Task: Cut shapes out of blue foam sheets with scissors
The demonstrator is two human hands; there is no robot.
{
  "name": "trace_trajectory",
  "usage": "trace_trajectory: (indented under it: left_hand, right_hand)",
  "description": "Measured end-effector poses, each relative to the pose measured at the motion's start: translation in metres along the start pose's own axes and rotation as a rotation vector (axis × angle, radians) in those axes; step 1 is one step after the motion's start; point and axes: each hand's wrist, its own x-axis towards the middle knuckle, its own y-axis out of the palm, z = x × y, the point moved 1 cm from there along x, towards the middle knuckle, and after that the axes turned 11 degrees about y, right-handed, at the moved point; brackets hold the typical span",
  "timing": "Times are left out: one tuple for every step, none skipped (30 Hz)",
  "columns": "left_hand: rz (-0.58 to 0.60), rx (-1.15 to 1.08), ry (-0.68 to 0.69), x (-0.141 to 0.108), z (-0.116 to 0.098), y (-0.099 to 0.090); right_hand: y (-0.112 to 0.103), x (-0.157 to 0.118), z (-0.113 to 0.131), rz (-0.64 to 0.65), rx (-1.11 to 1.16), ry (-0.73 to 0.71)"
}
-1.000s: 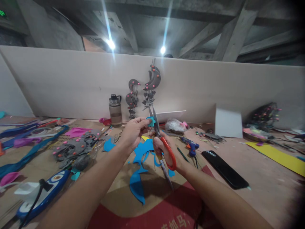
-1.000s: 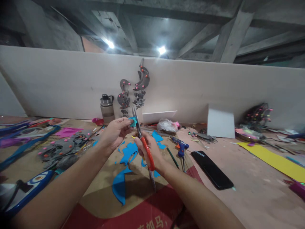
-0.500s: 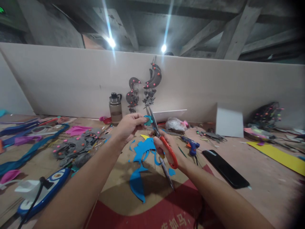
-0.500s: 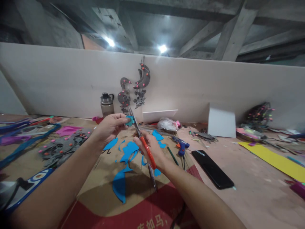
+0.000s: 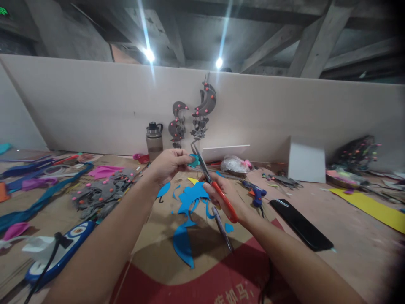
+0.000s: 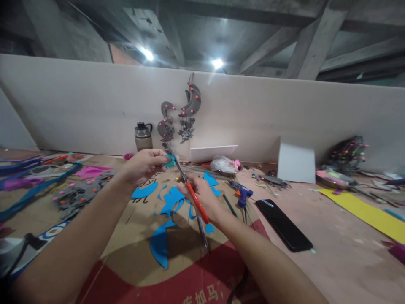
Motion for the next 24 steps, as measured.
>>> trace_trajectory:
  left_hand:
    - [0.006, 0.007, 0.004, 0.0, 0.0, -0.001]
    - [0.013, 0.015, 0.005, 0.001, 0.0, -0.002]
    - [0.021, 0.025, 0.003, 0.001, 0.0, -0.003]
    - [0.026, 0.033, 0.002, 0.002, 0.001, -0.004]
    - [0.031, 0.042, 0.002, 0.002, 0.001, -0.005]
    - [0.035, 0.051, 0.003, 0.003, 0.001, -0.007]
    - [0.04, 0.06, 0.002, 0.003, 0.002, -0.008]
    - [0.047, 0.068, -0.001, 0.004, 0.002, -0.01]
    - [0.054, 0.075, -0.004, 0.004, 0.003, -0.011]
    - [0.061, 0.082, -0.006, 0.005, 0.003, -0.013]
    - [0.068, 0.087, -0.006, 0.005, 0.004, -0.015]
    - [0.073, 0.092, -0.006, 0.006, 0.004, -0.016]
    - [0.074, 0.096, -0.007, 0.006, 0.005, -0.017]
    - [0.076, 0.101, -0.008, 0.006, 0.005, -0.018]
    - [0.078, 0.105, -0.011, 0.007, 0.006, -0.019]
    - [0.08, 0.107, -0.014, 0.007, 0.006, -0.02]
    - [0.082, 0.107, -0.015, 0.007, 0.007, -0.02]
    - [0.084, 0.107, -0.014, 0.007, 0.007, -0.02]
    - [0.086, 0.108, -0.014, 0.007, 0.007, -0.02]
    - [0.088, 0.11, -0.015, 0.007, 0.007, -0.02]
    - [0.087, 0.114, -0.018, 0.007, 0.006, -0.021]
    - [0.086, 0.12, -0.025, 0.007, 0.005, -0.021]
    - [0.086, 0.131, -0.036, 0.007, 0.005, -0.021]
    - [0.088, 0.142, -0.051, 0.007, 0.004, -0.021]
  right_hand:
    - [0.0, 0.0, 0.0, 0.0, -0.004, 0.005]
    - [0.0, 0.0, -0.001, 0.0, -0.006, 0.006]
    - [0.0, 0.0, -0.001, 0.001, -0.004, 0.004]
    - [0.0, 0.0, -0.002, 0.002, -0.002, 0.0]
    - [0.0, 0.0, -0.002, 0.003, 0.0, -0.002]
    - [0.0, 0.001, -0.003, 0.001, 0.0, -0.002]
    - [0.0, 0.001, -0.004, 0.001, -0.001, 0.0]
    - [0.0, 0.001, -0.004, 0.002, -0.003, 0.003]
    - [0.001, 0.001, -0.004, 0.004, -0.005, 0.006]
    - [0.001, 0.002, -0.005, 0.004, -0.005, 0.008]
    - [0.001, 0.002, -0.005, 0.005, -0.005, 0.008]
    - [0.001, 0.002, -0.006, 0.009, -0.006, 0.007]
    - [0.001, 0.002, -0.006, 0.013, -0.007, 0.006]
    - [0.001, 0.003, -0.007, 0.018, -0.01, 0.006]
    - [0.001, 0.003, -0.008, 0.023, -0.011, 0.005]
    - [0.0, 0.003, -0.009, 0.027, -0.011, 0.005]
    - [0.0, 0.004, -0.01, 0.029, -0.011, 0.005]
    - [0.0, 0.004, -0.01, 0.03, -0.012, 0.007]
    - [0.0, 0.004, -0.011, 0.029, -0.015, 0.01]
    - [0.0, 0.004, -0.011, 0.026, -0.022, 0.011]
    - [0.0, 0.005, -0.012, 0.025, -0.032, 0.01]
    - [0.0, 0.005, -0.012, 0.021, -0.045, 0.01]
    - [0.0, 0.005, -0.013, 0.018, -0.058, 0.008]
    - [0.0, 0.005, -0.013, 0.016, -0.073, 0.005]
